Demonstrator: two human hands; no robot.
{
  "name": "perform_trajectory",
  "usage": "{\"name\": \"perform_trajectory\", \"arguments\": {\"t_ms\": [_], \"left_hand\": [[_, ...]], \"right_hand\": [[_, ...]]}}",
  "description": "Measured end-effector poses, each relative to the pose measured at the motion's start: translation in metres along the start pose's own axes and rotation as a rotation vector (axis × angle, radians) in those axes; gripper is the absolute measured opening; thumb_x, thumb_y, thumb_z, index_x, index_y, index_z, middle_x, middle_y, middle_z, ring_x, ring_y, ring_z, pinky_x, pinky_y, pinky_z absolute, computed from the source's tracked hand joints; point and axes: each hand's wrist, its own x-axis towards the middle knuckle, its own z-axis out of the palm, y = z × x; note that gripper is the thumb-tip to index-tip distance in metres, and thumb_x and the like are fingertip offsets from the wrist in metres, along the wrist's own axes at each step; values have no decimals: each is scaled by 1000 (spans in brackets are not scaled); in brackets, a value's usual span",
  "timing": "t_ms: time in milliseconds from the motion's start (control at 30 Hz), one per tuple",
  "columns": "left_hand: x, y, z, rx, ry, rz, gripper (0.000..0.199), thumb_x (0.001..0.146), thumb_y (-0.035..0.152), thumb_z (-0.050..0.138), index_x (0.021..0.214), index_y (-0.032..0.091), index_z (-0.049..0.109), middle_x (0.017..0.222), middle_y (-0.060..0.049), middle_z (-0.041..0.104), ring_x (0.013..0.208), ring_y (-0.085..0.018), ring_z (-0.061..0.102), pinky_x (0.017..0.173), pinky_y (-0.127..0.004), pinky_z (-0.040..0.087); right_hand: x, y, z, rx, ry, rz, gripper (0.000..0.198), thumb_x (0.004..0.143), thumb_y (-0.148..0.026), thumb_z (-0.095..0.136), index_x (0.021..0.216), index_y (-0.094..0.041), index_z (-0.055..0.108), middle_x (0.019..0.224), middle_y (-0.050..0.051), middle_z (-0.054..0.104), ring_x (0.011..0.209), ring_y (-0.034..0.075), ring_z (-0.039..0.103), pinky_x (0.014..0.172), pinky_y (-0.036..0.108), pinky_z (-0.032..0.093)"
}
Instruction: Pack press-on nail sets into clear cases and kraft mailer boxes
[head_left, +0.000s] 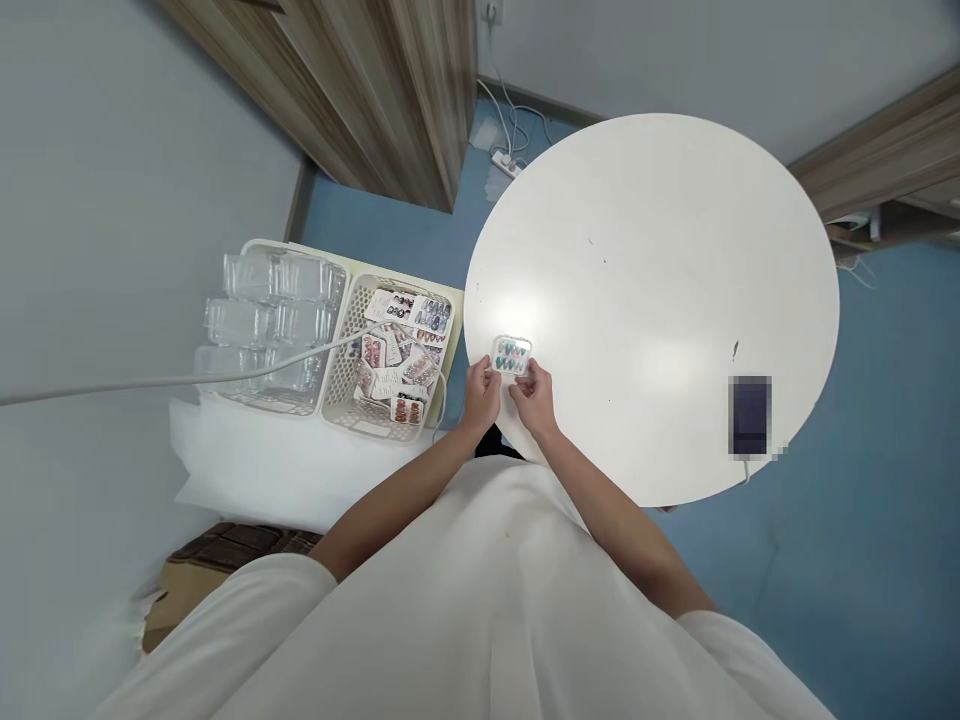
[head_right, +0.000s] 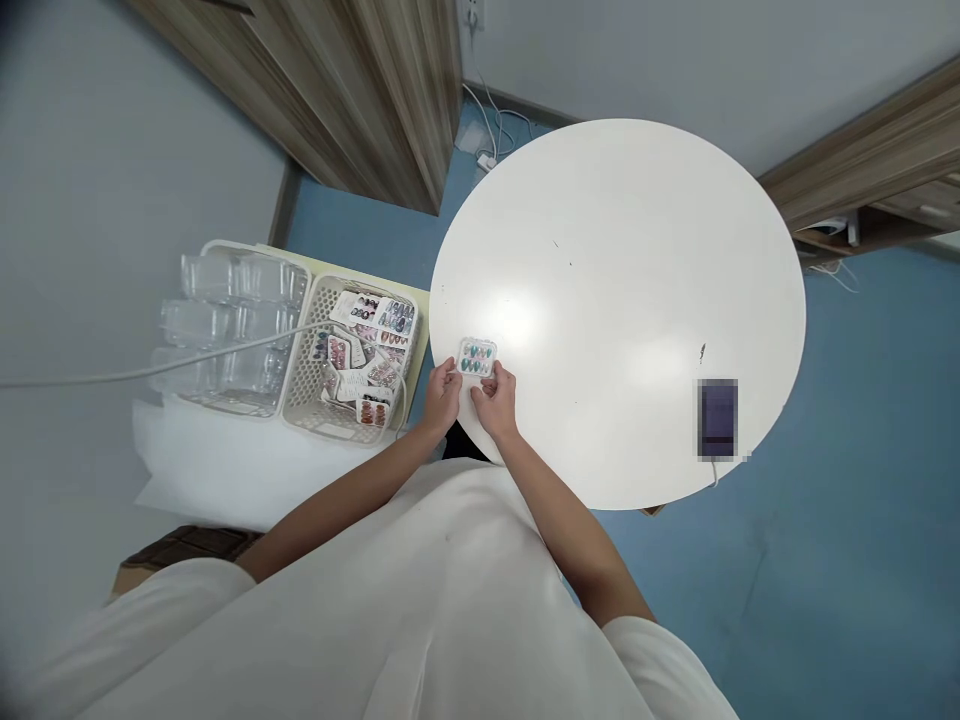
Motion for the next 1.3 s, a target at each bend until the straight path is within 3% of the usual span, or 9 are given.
{"name": "perform_trajectory", "arguments": {"t_ms": [233,633,800,967,1133,1300], "left_hand": [[22,1,-5,-110,4,102,41,89,33,37,128,23,39,130,-9,42,116,-19,46,97,-33,39],[20,-3,-6,-107,-34,148,44,90,35,34,132,23,35,136,-9,38,124,-20,39,101,-36,34],[12,-6,0,-155,-56,132,51,90,37,35,138,25,23,144,-8,27,131,-20,29,105,-37,30],[-9,-17,7,-259,-59,103,60,89,40,39,141,30,11,149,-4,13,136,-21,16,107,-38,26],[-40,-31,13,-247,-26,129,63,87,40,42,141,29,11,150,-5,8,136,-22,16,108,-40,24],[-79,-48,18,-166,27,169,61,85,40,45,139,25,20,149,-8,16,134,-23,21,107,-40,26]], "right_hand": [[18,-13,17,42,17,-39,66,71,-24,53,133,-26,30,129,8,30,111,18,47,99,36,40],[22,-3,16,66,14,-107,67,71,-26,54,133,-28,29,128,7,31,113,18,46,99,37,39],[16,-3,9,126,-72,-109,71,73,-32,55,136,-30,22,139,6,24,122,19,40,103,39,34],[-5,-8,-15,180,-220,-65,71,75,-37,55,137,-34,19,147,1,16,130,20,31,105,41,31],[-30,-3,-44,86,-339,-19,52,72,-36,58,122,-25,46,126,8,48,102,20,56,93,40,42],[-56,18,-61,11,-386,-32,36,71,-35,57,104,-20,57,101,6,59,77,14,61,83,36,46]]}}
